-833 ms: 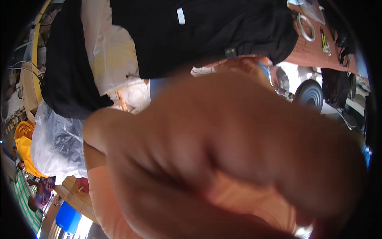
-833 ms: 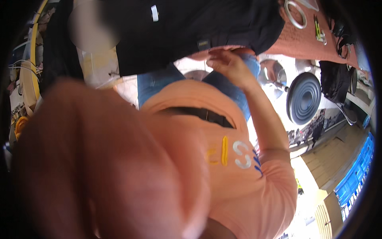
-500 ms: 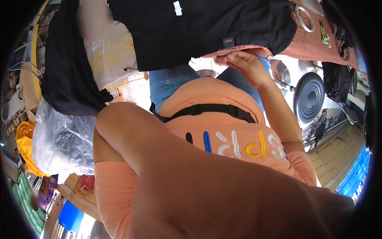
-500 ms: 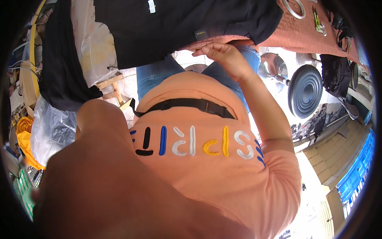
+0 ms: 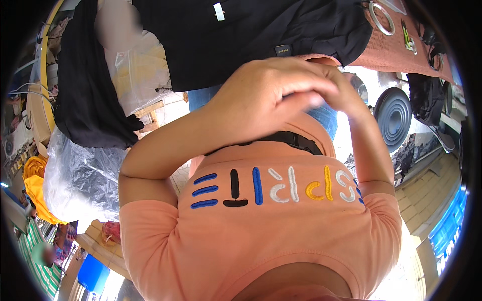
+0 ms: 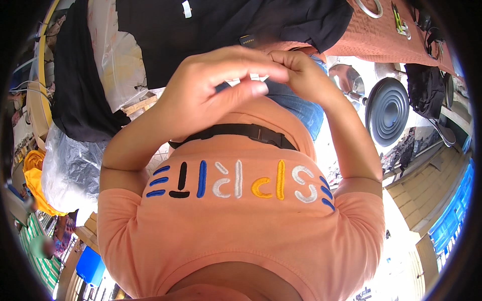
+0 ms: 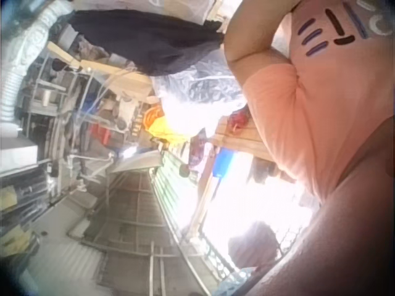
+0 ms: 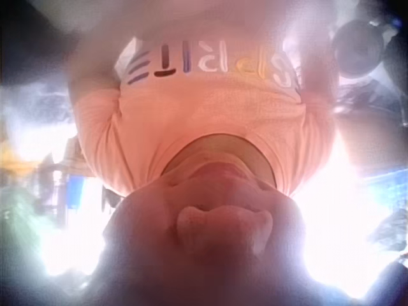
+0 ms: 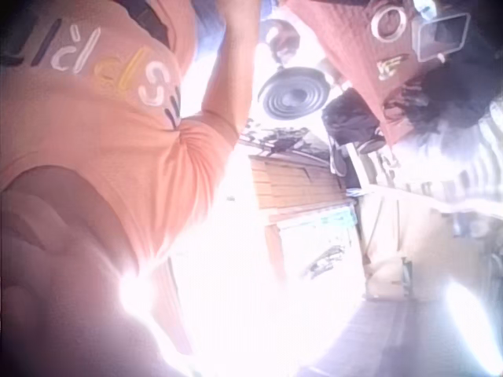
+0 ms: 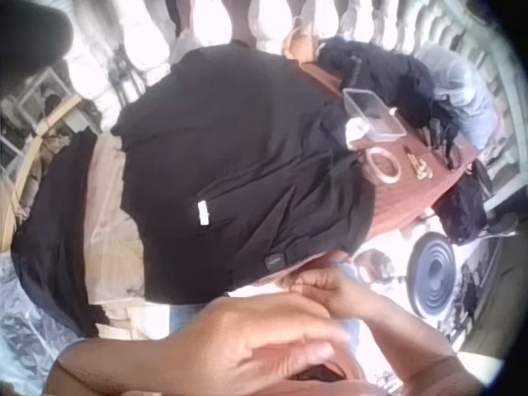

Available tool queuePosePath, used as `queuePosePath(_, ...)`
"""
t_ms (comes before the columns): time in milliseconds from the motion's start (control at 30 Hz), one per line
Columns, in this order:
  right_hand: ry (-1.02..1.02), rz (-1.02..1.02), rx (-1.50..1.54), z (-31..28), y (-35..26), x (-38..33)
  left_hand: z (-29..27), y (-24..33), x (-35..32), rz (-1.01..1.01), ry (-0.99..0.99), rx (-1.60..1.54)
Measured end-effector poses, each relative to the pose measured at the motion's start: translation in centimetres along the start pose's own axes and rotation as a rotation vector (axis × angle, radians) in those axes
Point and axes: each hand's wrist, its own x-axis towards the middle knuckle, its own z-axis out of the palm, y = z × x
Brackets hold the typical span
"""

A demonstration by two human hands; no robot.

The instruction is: The person sews a white label onto a black garment by hand using a needle and thread, pulling the thread through several times to secure the label.

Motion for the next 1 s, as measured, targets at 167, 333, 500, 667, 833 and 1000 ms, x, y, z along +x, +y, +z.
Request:
queuePosePath(167,-0.057,-0.05,-0.495,-1.8,-5.4,0.1,1.0,-3.3,-0.1,-0.088,0.167,0.188)
queuePosePath(333,-0.042,-0.181,-0.751,-2.3,-8.9,0.2,0.6,-3.9,0.7,-0.144,0.218,0.183)
queuePosePath(500,0.064,-0.316,-1.0,-3.8,-10.4,1.0,-0.1,-3.6,1.0,-0.383,0.329,-0.125)
queuePosePath(667,0.328,-0.581,-0.929,-5.2,-9.8,2.8,-1.2,-4.0,1.4,-0.324,0.416,-0.053)
queuePosePath(833,0.627,-0.667,-0.619,-4.3,-9.0,4.4,-1.5,-4.3,2.2,-0.297,0.437,-0.038)
queuePosePath(1000,0.7,-0.559,0.022,-1.1,-7.7,5.7,-1.8,-5.5,1.5,-0.22,0.465,0.101)
